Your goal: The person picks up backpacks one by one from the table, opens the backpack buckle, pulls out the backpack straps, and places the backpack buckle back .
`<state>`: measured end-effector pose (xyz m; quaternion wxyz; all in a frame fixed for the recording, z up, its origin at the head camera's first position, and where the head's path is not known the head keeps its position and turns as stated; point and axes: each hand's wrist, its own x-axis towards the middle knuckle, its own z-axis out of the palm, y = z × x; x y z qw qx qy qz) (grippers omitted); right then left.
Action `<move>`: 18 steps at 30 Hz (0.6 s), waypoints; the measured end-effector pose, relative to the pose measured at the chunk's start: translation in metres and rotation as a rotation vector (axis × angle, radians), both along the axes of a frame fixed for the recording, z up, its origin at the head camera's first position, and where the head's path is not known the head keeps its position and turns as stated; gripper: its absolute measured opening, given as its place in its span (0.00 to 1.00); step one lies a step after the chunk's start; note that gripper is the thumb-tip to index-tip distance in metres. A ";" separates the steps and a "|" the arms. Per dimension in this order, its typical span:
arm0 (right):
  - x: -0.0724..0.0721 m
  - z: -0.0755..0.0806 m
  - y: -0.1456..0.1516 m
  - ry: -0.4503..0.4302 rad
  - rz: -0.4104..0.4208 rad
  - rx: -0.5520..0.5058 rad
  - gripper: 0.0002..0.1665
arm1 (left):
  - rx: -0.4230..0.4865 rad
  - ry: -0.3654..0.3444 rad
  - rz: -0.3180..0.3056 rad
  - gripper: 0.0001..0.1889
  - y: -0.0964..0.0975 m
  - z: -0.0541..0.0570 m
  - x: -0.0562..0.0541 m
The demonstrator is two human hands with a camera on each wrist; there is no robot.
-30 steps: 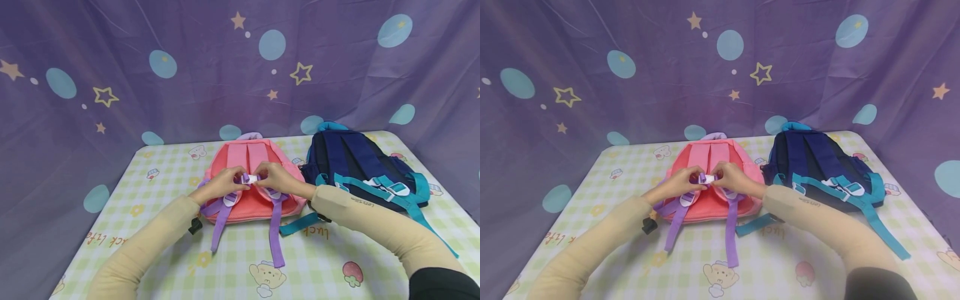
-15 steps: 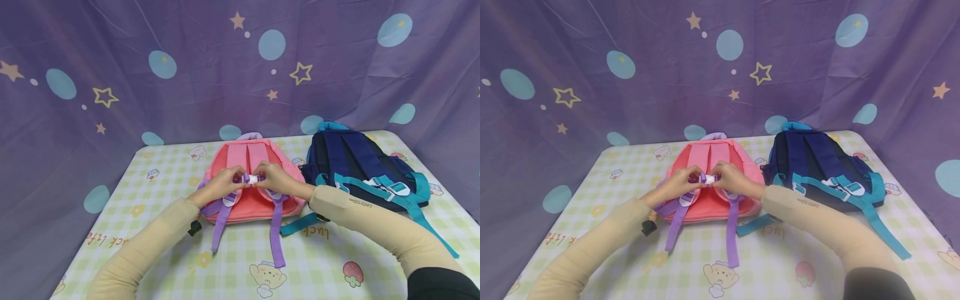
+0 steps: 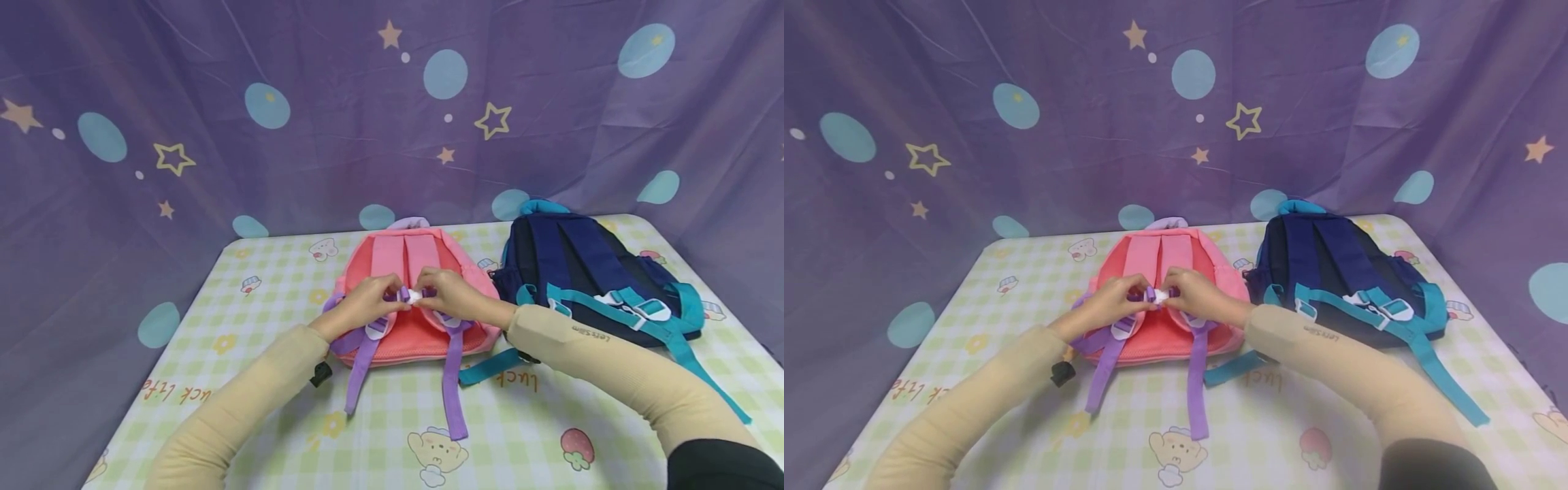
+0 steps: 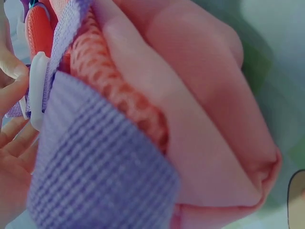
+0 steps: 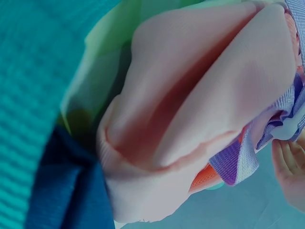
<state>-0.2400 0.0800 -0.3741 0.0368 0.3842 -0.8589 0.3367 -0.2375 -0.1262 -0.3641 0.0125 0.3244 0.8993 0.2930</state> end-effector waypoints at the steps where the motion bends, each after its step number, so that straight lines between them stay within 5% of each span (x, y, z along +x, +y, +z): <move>1: 0.000 0.000 0.000 0.006 0.003 0.007 0.08 | -0.001 0.002 -0.003 0.10 0.000 0.000 0.000; 18: 0.001 -0.001 0.014 0.072 0.014 0.050 0.08 | 0.025 -0.055 0.011 0.11 -0.010 -0.003 -0.001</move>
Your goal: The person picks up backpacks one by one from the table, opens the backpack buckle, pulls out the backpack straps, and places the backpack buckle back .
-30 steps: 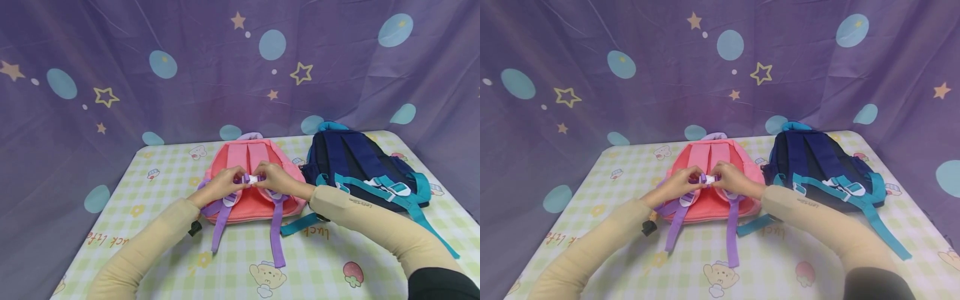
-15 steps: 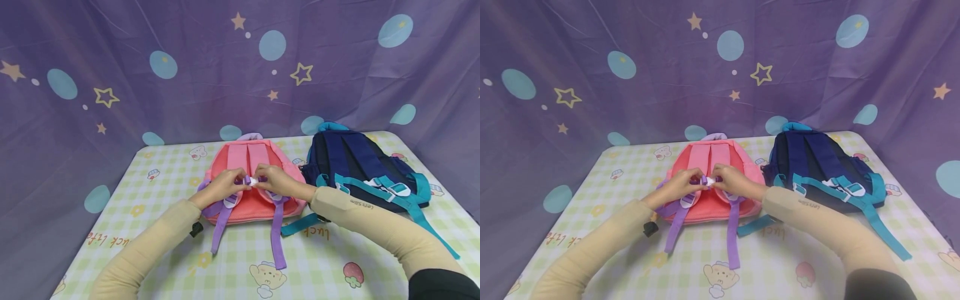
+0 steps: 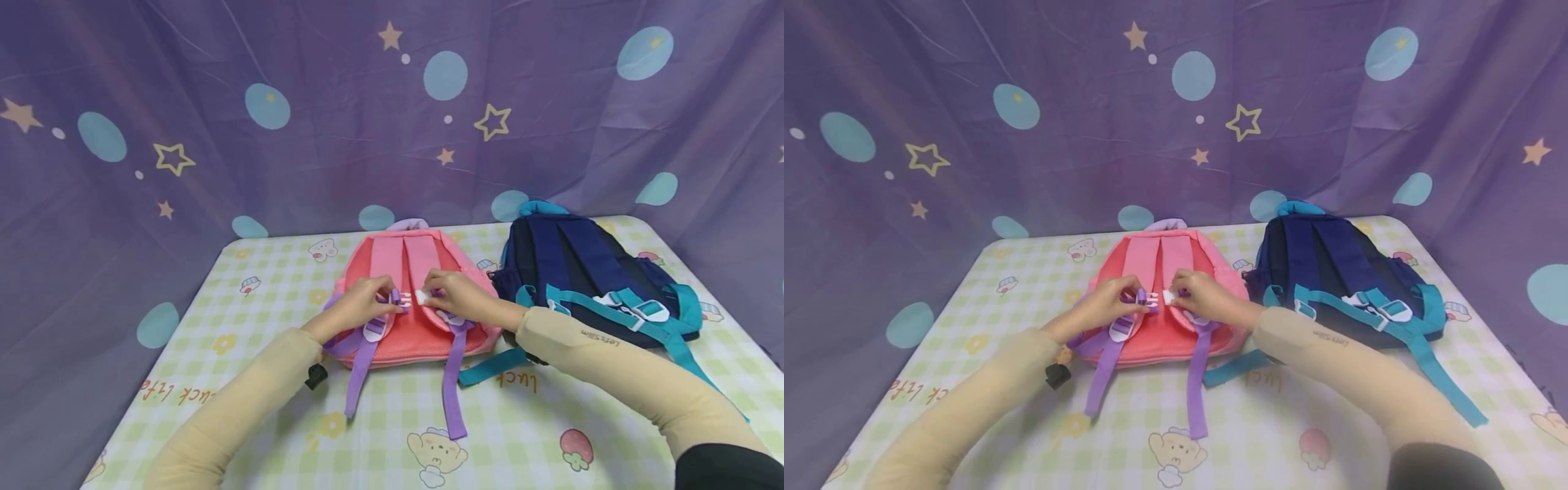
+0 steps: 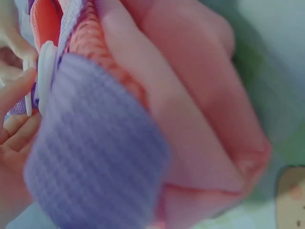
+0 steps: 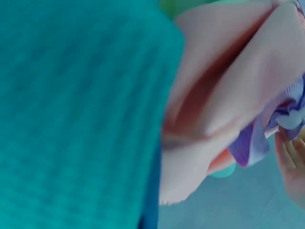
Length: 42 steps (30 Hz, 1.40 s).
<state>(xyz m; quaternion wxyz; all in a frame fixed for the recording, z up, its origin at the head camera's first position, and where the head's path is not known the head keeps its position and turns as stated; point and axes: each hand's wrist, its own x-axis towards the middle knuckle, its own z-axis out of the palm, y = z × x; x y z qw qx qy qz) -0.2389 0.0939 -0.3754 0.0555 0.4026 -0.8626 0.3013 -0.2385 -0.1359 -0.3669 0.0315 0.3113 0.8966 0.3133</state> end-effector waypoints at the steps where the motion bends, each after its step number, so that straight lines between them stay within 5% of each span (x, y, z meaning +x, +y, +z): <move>1: -0.001 0.000 0.002 0.003 -0.002 -0.014 0.08 | 0.010 -0.016 0.007 0.11 -0.002 0.000 0.000; 16: -0.003 -0.002 0.006 0.009 0.043 -0.037 0.10 | 0.175 -0.123 0.102 0.11 -0.014 0.000 -0.001; 27: 0.000 -0.006 0.003 -0.120 0.008 0.022 0.14 | 0.265 -0.150 0.126 0.10 -0.020 0.001 -0.004; 42: 0.001 -0.007 -0.003 -0.171 0.011 0.034 0.13 | 0.409 -0.227 0.167 0.12 -0.027 0.004 -0.006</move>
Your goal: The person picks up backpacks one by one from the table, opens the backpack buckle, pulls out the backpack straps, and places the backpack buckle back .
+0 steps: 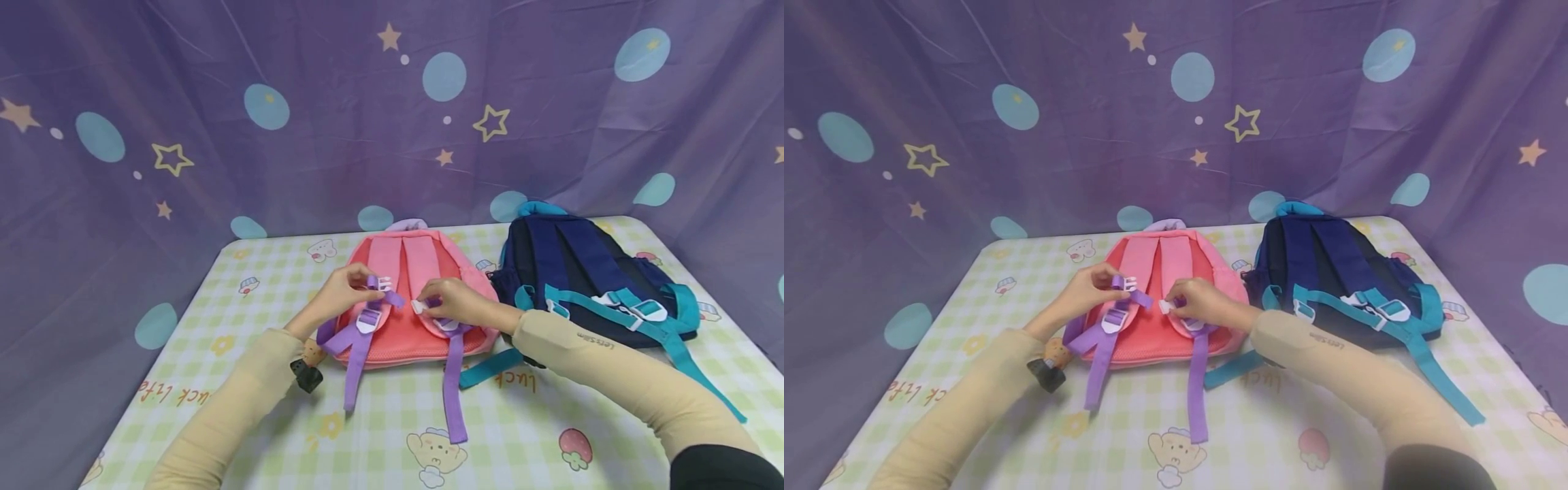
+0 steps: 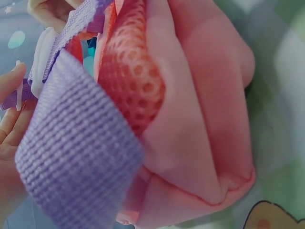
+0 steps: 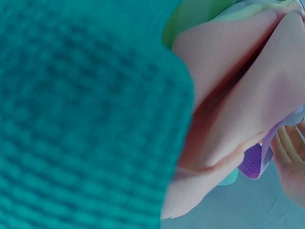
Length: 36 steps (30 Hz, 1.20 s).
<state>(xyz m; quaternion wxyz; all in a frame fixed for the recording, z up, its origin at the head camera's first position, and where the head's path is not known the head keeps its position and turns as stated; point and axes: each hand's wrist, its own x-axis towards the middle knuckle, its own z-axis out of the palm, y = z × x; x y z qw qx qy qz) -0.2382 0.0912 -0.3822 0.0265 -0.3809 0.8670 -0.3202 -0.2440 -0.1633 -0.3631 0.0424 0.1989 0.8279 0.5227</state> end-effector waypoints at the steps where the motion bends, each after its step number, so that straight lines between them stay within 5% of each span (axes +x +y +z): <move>1: 0.000 0.000 0.000 -0.005 0.000 0.001 0.13 | 0.002 -0.003 0.003 0.13 0.000 0.001 0.000; 14: 0.001 -0.001 -0.002 -0.058 0.004 0.010 0.19 | 0.035 -0.058 0.038 0.12 -0.001 0.003 0.000; 36: -0.002 0.010 -0.018 -0.267 -0.061 -0.223 0.15 | 0.051 -0.071 0.019 0.15 0.005 -0.004 0.000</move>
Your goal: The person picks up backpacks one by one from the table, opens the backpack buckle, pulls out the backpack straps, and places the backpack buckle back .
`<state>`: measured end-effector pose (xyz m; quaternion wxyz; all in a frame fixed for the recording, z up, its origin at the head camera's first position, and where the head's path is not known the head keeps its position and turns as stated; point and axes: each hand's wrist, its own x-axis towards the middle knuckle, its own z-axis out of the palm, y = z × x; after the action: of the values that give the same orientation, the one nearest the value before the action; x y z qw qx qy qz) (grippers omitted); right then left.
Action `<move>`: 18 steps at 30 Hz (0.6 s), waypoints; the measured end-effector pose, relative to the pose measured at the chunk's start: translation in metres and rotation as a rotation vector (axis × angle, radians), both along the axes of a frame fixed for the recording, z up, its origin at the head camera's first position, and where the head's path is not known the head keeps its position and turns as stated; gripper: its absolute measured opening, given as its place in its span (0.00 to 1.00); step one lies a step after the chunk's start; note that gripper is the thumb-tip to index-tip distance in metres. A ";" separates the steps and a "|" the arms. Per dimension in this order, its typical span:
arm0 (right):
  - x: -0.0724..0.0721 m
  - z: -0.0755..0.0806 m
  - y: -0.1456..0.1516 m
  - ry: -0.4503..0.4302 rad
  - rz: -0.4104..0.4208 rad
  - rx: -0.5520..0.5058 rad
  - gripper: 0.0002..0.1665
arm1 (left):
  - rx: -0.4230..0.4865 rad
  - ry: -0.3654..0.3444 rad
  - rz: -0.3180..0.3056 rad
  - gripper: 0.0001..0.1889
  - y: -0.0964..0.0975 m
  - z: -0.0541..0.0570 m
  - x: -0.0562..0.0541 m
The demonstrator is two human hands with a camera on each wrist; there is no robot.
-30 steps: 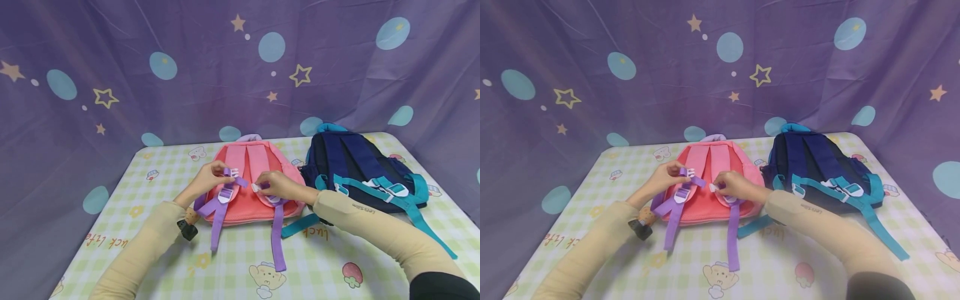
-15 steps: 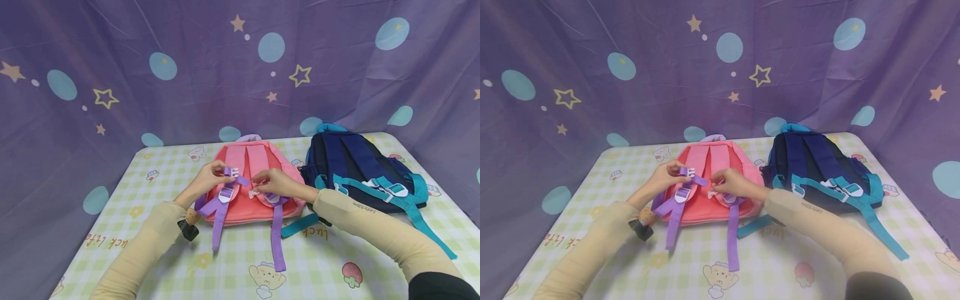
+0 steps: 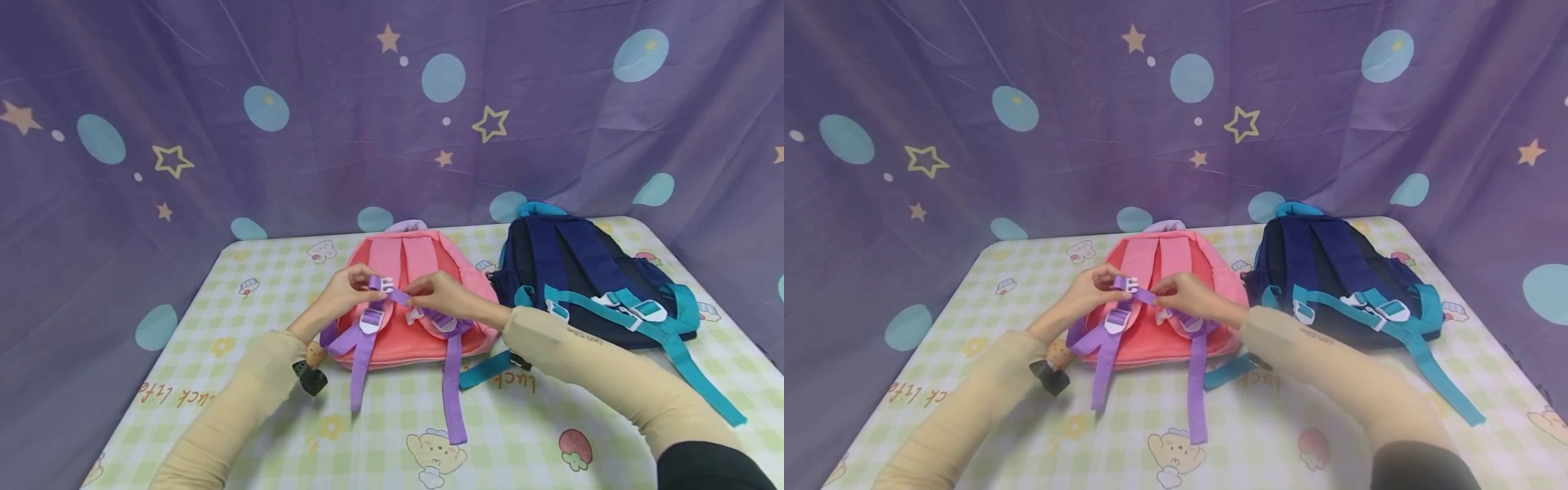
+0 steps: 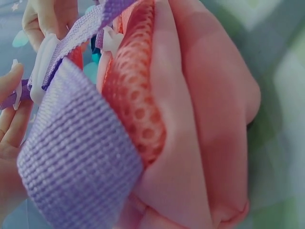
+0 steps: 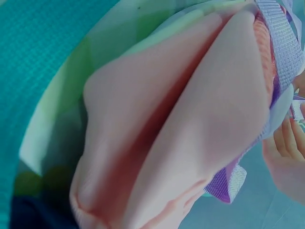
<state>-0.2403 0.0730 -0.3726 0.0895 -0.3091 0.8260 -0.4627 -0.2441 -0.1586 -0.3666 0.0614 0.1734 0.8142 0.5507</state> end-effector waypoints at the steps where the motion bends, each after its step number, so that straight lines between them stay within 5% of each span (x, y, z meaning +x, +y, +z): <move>1: 0.000 0.000 -0.001 -0.002 -0.006 -0.002 0.15 | 0.000 -0.003 -0.001 0.15 0.000 0.000 0.000; 18: 0.000 0.000 0.000 0.021 -0.056 -0.057 0.09 | 0.034 0.016 -0.062 0.16 0.006 -0.004 0.006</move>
<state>-0.2403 0.0734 -0.3725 0.0589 -0.2930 0.8219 -0.4850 -0.2376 -0.1524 -0.3710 0.0690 0.2041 0.7993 0.5610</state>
